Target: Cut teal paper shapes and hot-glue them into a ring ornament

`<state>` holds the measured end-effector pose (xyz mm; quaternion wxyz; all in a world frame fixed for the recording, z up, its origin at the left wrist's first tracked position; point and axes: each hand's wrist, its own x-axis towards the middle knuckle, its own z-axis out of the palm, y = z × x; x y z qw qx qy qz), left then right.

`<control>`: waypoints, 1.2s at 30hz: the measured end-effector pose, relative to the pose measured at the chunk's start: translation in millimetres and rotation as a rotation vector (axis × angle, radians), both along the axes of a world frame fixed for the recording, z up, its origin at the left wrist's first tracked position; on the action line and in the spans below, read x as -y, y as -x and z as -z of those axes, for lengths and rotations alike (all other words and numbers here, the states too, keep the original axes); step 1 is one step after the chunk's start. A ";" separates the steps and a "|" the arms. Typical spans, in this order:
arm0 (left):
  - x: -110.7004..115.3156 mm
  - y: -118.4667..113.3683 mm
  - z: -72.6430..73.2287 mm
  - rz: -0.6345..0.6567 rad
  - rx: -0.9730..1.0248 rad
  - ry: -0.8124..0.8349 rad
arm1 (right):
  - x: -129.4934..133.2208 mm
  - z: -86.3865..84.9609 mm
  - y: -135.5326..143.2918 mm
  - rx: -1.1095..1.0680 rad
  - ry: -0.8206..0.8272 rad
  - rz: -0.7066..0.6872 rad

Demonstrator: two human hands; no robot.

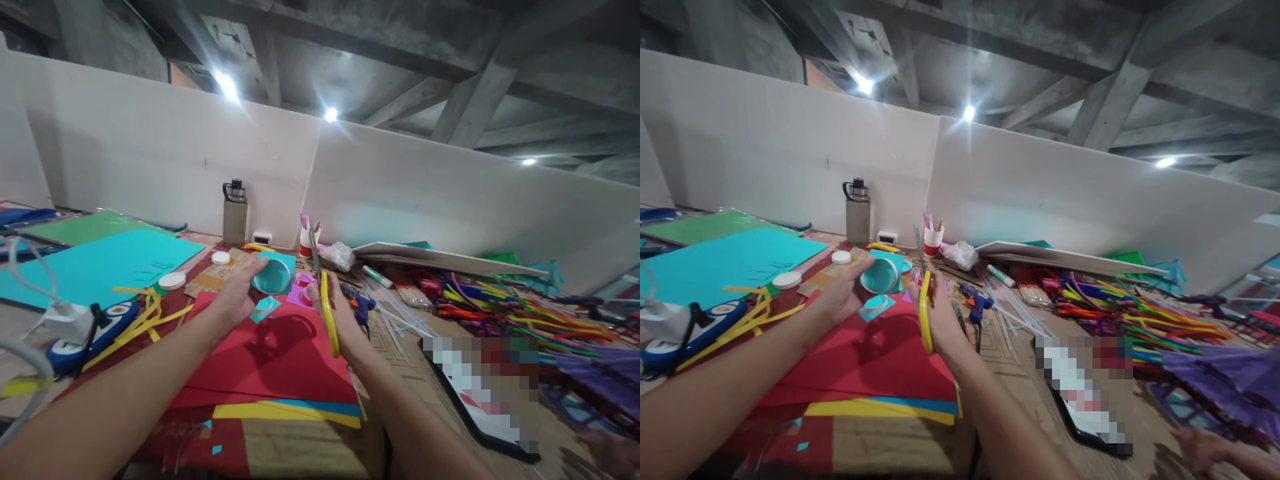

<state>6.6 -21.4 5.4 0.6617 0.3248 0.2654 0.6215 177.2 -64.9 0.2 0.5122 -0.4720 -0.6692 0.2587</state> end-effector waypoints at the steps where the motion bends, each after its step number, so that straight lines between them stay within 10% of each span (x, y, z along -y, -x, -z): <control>1: -1.2 2.2 -2.9 -0.020 0.022 0.007 | -0.5 0.2 -2.4 0.034 0.003 -0.003; 36: -0.9 1.7 -8.9 -0.029 0.088 0.059 | 7.7 6.4 -4.1 0.324 0.057 -0.127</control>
